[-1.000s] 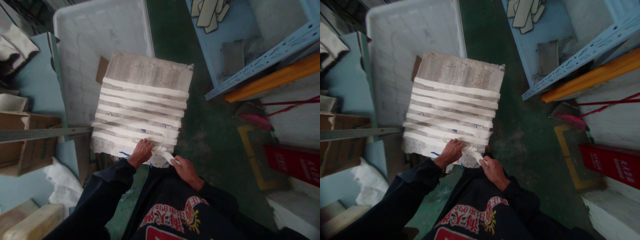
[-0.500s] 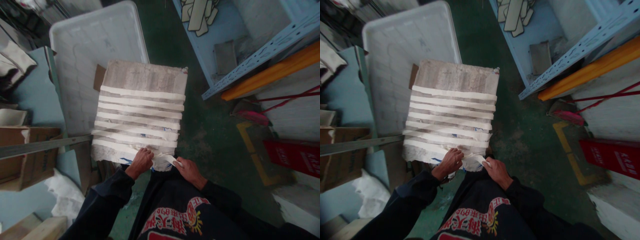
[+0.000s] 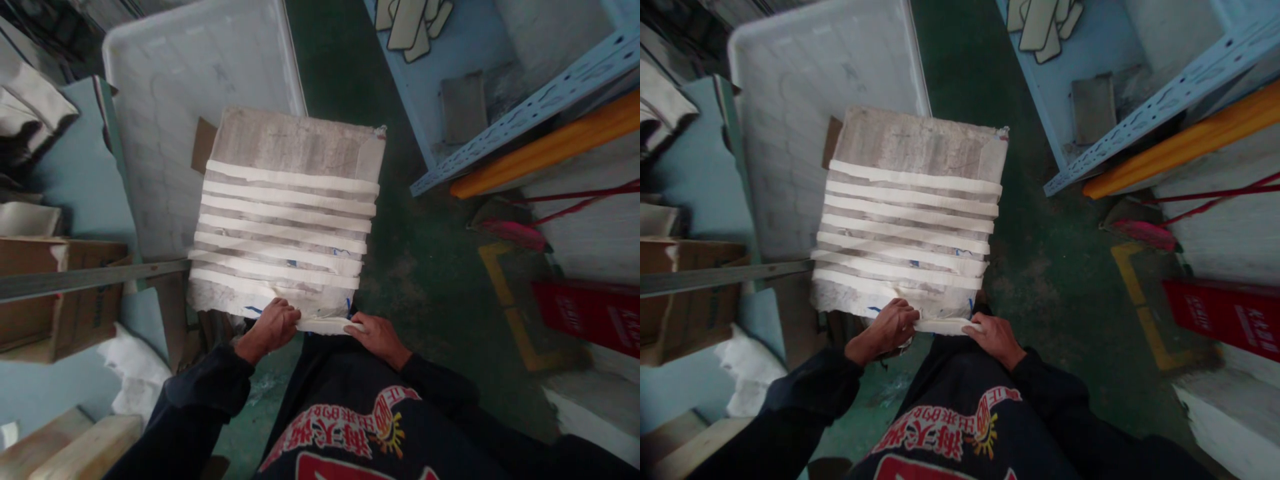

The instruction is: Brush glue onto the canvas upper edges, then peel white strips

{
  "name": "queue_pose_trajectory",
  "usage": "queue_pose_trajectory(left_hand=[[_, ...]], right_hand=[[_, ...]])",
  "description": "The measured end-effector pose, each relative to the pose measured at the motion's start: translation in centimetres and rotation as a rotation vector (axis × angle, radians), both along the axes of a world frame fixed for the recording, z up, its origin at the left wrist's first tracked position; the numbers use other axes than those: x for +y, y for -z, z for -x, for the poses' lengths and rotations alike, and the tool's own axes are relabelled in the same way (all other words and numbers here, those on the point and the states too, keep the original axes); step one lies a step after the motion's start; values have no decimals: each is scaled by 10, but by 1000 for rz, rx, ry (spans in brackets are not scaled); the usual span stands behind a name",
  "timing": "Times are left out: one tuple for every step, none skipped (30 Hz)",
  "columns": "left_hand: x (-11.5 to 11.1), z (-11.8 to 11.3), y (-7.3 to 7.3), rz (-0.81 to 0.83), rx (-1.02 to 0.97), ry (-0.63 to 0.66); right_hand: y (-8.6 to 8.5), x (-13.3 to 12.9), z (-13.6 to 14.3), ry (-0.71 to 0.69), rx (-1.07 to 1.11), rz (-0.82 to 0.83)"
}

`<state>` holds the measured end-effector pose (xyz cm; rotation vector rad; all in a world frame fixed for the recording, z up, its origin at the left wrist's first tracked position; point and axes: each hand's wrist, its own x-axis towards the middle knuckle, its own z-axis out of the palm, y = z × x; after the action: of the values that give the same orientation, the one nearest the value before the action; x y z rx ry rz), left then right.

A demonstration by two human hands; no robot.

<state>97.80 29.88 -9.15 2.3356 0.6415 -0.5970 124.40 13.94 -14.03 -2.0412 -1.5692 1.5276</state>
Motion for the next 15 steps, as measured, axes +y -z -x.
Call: queue_pose_trajectory(left_hand=[[2,2,-3,-2,-5,-1],[3,4,-6,-5,-11,-2],[5,7,-8,-9,-17,-4],[6,9,-11,-15,-22,-7],[8,12,-12,-20,-27,-11],[9,15,-14,-26,-33,-16],[11,18,-15,-33,-38,-21],[12,22,-15,-38,-44,-25],[13,25,-15,-41,-50,-28],[15,28,-14,-45,-56,-30],[16,31,-14,-49,-61,-33],[16,34,-13,-53,-67,-36],[17,37,-11,-56,-72,-39],[17,39,-10,-59,-77,-42],[16,42,-8,-63,-82,-45]], right_hand=[[-1,-1,0,10,22,-2],[-3,-2,0,20,47,-6],[-5,-4,0,28,77,-9],[-7,-4,1,33,109,-13],[-9,-5,1,36,140,-16],[-11,-5,2,35,170,-19],[-13,-4,3,35,203,-22],[-15,-3,4,37,235,-27],[-16,-2,6,39,266,-33],[-17,-1,8,42,293,-38],[-18,0,11,45,318,-42],[-18,0,13,45,337,-45],[-19,1,15,43,350,-46],[-19,1,16,39,358,-46],[-19,1,18,36,370,-48]])
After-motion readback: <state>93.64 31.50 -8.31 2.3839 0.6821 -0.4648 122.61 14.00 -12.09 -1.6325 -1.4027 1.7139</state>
